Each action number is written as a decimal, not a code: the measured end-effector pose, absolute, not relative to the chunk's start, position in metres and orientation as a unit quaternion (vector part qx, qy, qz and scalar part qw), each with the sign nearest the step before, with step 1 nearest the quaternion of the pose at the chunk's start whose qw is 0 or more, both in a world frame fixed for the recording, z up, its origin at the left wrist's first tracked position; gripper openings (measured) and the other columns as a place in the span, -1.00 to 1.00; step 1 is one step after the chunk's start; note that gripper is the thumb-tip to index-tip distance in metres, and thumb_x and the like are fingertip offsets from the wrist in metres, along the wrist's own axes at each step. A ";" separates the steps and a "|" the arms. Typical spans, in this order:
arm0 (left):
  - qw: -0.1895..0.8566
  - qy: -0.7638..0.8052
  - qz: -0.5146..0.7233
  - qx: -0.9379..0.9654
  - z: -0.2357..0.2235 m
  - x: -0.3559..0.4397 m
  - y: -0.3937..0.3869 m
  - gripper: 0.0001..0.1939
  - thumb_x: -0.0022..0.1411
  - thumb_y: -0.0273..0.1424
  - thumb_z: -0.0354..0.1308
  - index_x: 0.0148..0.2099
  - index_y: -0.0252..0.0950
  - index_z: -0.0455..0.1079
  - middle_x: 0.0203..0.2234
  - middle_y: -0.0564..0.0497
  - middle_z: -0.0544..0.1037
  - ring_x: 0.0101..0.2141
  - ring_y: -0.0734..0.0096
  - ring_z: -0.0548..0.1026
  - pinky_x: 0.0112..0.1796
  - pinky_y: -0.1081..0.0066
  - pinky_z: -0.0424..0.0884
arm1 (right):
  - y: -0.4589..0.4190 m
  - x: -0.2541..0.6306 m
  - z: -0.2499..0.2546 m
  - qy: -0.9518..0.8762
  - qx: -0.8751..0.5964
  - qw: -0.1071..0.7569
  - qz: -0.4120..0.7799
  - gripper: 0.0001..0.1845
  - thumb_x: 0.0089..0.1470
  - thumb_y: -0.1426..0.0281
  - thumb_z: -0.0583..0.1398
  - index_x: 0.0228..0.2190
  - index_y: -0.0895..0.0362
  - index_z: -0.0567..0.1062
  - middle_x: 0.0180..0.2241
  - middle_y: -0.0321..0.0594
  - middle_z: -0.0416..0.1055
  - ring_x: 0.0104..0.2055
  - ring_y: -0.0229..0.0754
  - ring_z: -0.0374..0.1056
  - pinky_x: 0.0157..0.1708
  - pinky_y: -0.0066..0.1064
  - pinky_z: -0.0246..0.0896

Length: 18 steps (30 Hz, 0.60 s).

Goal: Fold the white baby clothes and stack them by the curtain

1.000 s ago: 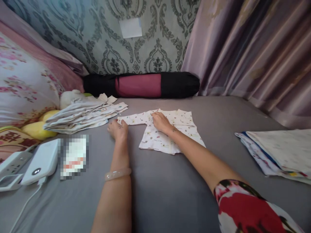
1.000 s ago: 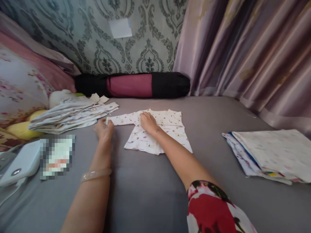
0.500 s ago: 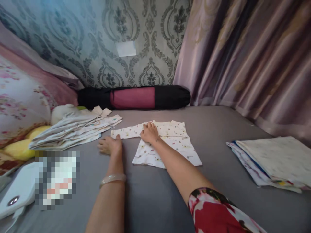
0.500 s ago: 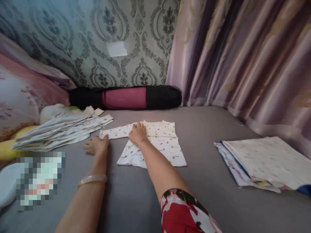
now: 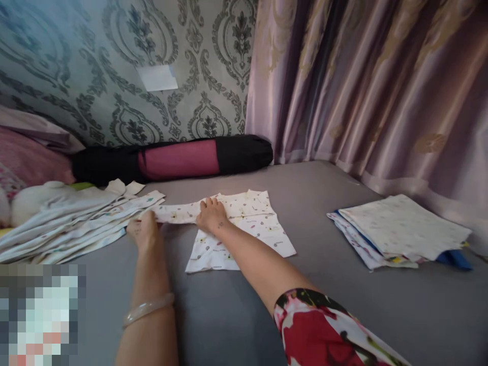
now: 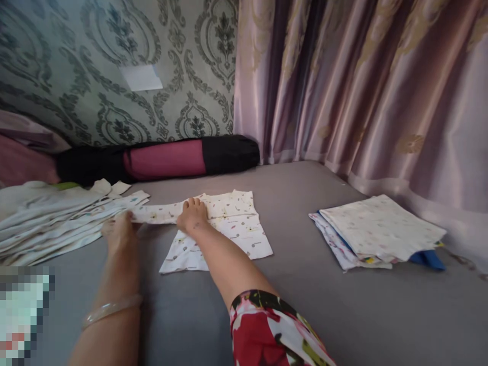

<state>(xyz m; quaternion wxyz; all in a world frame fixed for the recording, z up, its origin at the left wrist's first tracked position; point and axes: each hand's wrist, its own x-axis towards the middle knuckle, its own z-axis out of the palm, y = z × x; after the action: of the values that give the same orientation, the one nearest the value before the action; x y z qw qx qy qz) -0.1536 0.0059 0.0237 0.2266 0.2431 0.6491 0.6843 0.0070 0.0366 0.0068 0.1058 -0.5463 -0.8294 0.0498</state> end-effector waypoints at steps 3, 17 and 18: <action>0.345 0.515 0.769 0.155 0.041 -0.136 0.016 -0.81 -0.06 -0.62 -0.03 -0.37 -0.24 0.19 -0.45 0.10 0.44 -0.25 0.38 0.50 -0.22 0.33 0.49 | 0.039 0.006 0.011 -0.829 -0.547 0.094 0.062 -0.49 0.18 0.27 0.03 0.09 0.28 0.32 0.09 0.07 0.27 0.08 0.06 0.16 0.01 -0.17 0.11; 0.373 0.447 0.774 0.248 0.041 -0.065 0.027 -0.80 -0.01 -0.32 0.21 -0.29 -0.25 0.35 -0.50 0.06 0.47 -0.43 0.43 0.49 -0.46 0.52 0.39 | 0.068 0.031 0.037 -0.757 -0.517 0.141 0.373 -0.71 0.07 0.34 0.19 -0.14 0.14 0.49 -0.11 -0.11 0.49 -0.03 -0.04 0.40 -0.07 -0.31 0.30; 0.370 0.450 0.772 0.256 0.038 -0.063 0.028 -0.78 0.00 -0.28 0.22 -0.29 -0.25 0.35 -0.50 0.06 0.46 -0.44 0.43 0.48 -0.49 0.53 0.36 | 0.070 0.040 0.040 -0.738 -0.517 0.162 0.403 -0.77 0.12 0.40 0.14 -0.18 0.15 0.49 -0.18 -0.15 0.51 -0.12 -0.11 0.44 -0.14 -0.37 0.33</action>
<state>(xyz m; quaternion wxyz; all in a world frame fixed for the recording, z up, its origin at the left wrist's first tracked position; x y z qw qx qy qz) -0.0634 0.0280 0.0377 0.3701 0.2563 0.4496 0.7715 0.0401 0.0701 0.0403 0.1616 -0.5172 -0.7377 0.4027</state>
